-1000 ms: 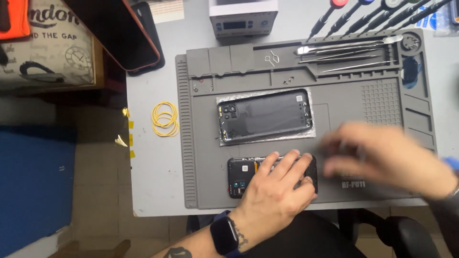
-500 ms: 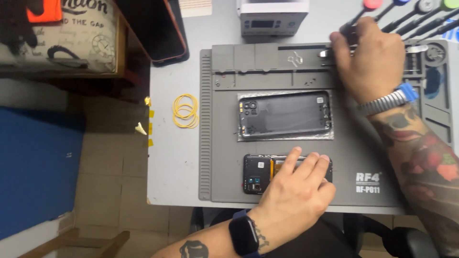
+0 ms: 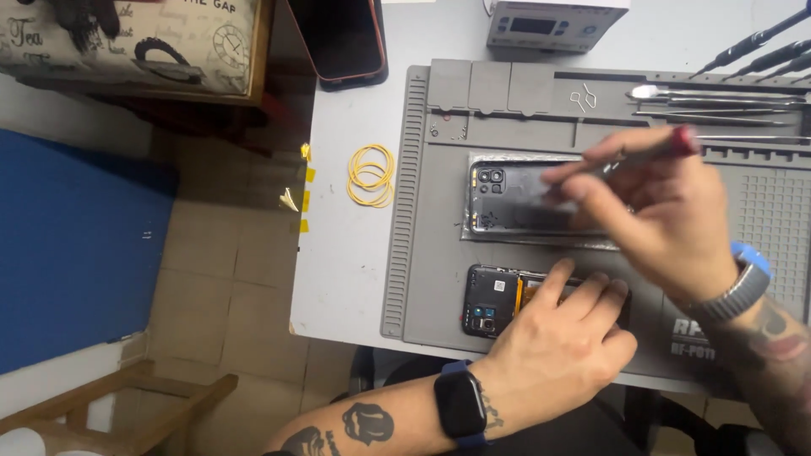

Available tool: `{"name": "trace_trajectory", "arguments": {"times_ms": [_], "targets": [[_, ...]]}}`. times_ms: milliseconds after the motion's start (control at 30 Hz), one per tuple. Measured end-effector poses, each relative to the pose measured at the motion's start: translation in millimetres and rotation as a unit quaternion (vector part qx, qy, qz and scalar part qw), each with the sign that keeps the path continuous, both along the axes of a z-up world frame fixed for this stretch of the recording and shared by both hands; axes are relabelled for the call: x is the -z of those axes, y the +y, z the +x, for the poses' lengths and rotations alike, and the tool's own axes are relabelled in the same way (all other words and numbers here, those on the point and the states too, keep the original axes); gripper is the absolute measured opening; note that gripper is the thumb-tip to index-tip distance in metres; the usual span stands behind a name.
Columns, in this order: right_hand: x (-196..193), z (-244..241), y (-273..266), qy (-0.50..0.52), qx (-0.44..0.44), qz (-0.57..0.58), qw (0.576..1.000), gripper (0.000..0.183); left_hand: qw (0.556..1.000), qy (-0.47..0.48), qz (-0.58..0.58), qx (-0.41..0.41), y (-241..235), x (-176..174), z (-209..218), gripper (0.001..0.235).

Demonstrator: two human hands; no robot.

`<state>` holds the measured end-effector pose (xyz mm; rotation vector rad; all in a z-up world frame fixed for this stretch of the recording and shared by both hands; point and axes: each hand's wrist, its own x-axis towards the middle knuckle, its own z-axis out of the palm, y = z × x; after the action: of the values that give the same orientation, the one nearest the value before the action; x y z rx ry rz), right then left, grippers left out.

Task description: Reassembling internal components of a smartphone and securing the chassis with rubber bands

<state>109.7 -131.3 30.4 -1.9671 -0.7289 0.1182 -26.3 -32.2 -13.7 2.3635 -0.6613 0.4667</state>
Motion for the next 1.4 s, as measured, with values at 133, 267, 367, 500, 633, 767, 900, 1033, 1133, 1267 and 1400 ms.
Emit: {"name": "trace_trajectory", "arguments": {"times_ms": [133,267,367,500,633,767,900,1033,1133,1267,1400], "targets": [[11.9,-14.4,-3.5,0.012,-0.038,-0.03,0.999,0.023,1.0,-0.016,-0.015,0.004,5.2,-2.8,0.8,0.005],[24.9,-18.4,-5.8,0.006,-0.022,-0.056,0.998,0.025,0.999,-0.033,-0.028,0.004,5.8,-1.0,-0.3,0.009],[27.7,-19.2,-6.4,0.011,-0.021,-0.072,0.997,0.024,0.999,-0.034,-0.017,-0.001,5.9,-0.2,-2.2,0.008],[23.8,-20.9,-8.2,0.015,-0.022,-0.02,0.999,0.022,0.999,-0.043,-0.005,-0.001,8.7,-2.1,-3.1,0.01],[9.6,-22.3,-11.1,0.022,0.003,0.043,0.999,0.056,0.998,-0.059,0.019,0.001,13.4,-6.0,-2.5,0.018],[12.7,-28.4,-25.2,0.128,0.089,0.118,0.981,0.112,0.998,-0.065,-0.018,-0.015,34.4,-16.6,-0.6,0.02],[1.5,-39.1,-43.9,0.033,0.13,0.102,0.986,0.094,0.996,-0.037,0.002,-0.078,49.1,-16.9,0.0,0.022],[10.7,-56.5,-74.0,-0.026,0.168,0.042,0.985,0.088,0.998,-0.015,-0.015,-0.064,42.2,-10.5,-1.5,0.038],[20.0,-78.3,-85.9,0.059,0.259,0.05,0.963,0.082,0.998,-0.017,-0.032,-0.045,32.1,-14.6,5.6,0.033],[26.8,-92.9,-87.4,0.098,0.294,0.13,0.942,0.079,0.998,-0.013,-0.058,-0.02,20.2,-21.0,14.1,0.02],[20.7,-95.2,-82.4,0.055,0.296,0.135,0.944,0.077,0.995,-0.026,-0.094,0.002,13.5,-26.6,18.1,0.011]]}}
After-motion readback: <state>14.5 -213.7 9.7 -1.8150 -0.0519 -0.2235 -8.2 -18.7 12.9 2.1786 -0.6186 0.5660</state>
